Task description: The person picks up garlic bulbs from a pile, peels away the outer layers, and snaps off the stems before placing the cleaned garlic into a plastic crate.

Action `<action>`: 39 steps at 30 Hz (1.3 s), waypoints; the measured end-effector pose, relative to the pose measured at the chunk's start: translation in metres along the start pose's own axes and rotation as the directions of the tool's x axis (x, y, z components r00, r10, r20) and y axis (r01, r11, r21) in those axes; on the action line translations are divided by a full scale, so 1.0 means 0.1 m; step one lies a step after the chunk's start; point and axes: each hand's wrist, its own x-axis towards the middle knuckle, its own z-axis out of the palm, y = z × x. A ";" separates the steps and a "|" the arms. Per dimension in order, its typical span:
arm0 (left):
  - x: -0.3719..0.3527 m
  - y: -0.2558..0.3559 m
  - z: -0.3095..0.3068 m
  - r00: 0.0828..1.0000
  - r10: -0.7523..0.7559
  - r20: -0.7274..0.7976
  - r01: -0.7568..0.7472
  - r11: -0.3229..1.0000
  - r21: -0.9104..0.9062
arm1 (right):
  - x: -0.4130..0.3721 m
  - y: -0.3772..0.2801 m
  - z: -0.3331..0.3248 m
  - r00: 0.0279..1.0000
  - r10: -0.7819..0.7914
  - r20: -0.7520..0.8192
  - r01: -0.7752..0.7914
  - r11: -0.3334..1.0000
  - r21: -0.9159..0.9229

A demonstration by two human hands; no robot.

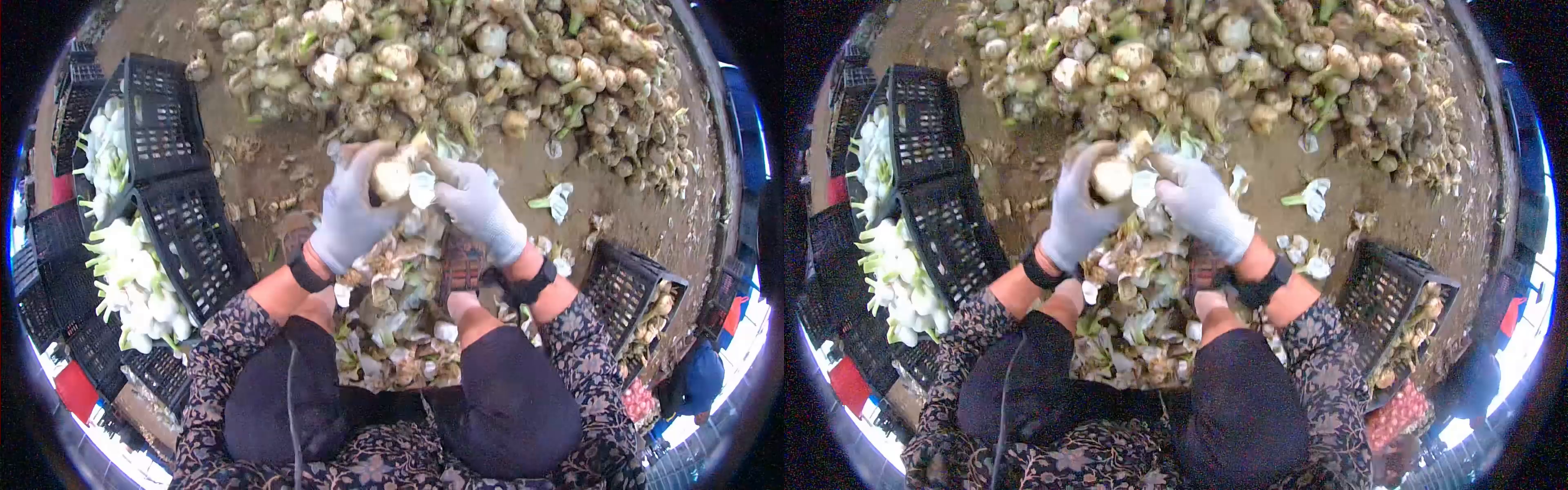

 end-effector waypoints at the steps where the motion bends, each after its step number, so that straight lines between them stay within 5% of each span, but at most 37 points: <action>1: 0.01 0.00 0.00 0.999 -0.029 -0.019 0.028 0.999 -0.045 | 0.00 0.04 0.00 0.998 -0.066 -0.010 0.061 0.958 -0.279; 2: 0.03 0.01 -0.02 0.999 -0.049 0.002 0.050 0.998 -0.044 | -0.03 0.07 -0.06 0.998 0.008 0.067 0.031 0.829 -0.558; 6: -0.02 -0.02 -0.01 0.997 -0.066 0.026 0.068 0.996 -0.054 | -0.11 0.13 -0.03 0.999 0.041 0.029 -0.023 0.884 -0.466; 9: -0.02 -0.05 -0.03 0.997 -0.071 0.013 0.071 0.996 -0.055 | -0.10 0.19 -0.02 0.989 -0.126 -0.084 0.081 0.910 -0.407; 11: -0.02 -0.01 -0.03 0.995 -0.097 0.013 0.098 0.993 -0.059 | -0.07 -0.06 -0.09 0.995 0.104 -0.005 -0.104 0.992 0.075; 14: -0.03 -0.04 0.01 1.000 -0.007 -0.011 0.008 0.999 0.048 | -0.10 -0.33 -0.06 0.946 0.285 0.154 -0.322 0.781 0.535; 20: -0.02 -0.02 0.04 1.000 0.027 0.008 -0.028 0.980 0.195 | -0.02 -0.32 0.03 0.974 0.212 0.086 -0.228 0.869 0.439; 22: -0.02 -0.03 0.06 1.000 0.022 0.022 -0.024 0.993 0.114 | -0.04 -0.38 -0.04 0.970 0.216 0.114 -0.244 0.873 0.421; 25: -0.04 -0.04 0.05 0.990 -0.096 0.107 0.102 0.994 -0.049 | 0.05 -0.11 -0.19 0.991 -0.097 0.089 0.107 0.988 -0.114; 26: -0.05 -0.06 0.05 0.980 -0.147 0.132 0.165 0.977 -0.138 | 0.04 -0.04 -0.22 0.997 0.024 0.075 0.009 0.909 -0.417; 29: 0.00 -0.04 0.05 0.982 -0.157 0.106 0.175 0.965 -0.194 | -0.02 0.02 -0.22 0.999 -0.030 -0.034 0.012 0.902 -0.431; 30: 0.03 -0.02 0.05 0.992 -0.109 0.068 0.117 0.985 -0.127 | -0.03 0.01 -0.20 1.000 0.001 0.013 -0.001 1.000 0.026; 34: 0.04 0.06 0.04 0.998 0.024 0.050 -0.029 0.995 0.094 | 0.01 -0.21 -0.11 0.979 0.171 0.115 -0.202 0.899 0.388; 39: 0.01 0.07 0.07 0.990 0.132 0.052 -0.141 0.952 0.272 | 0.02 -0.19 0.05 0.990 0.054 -0.130 -0.019 0.967 0.255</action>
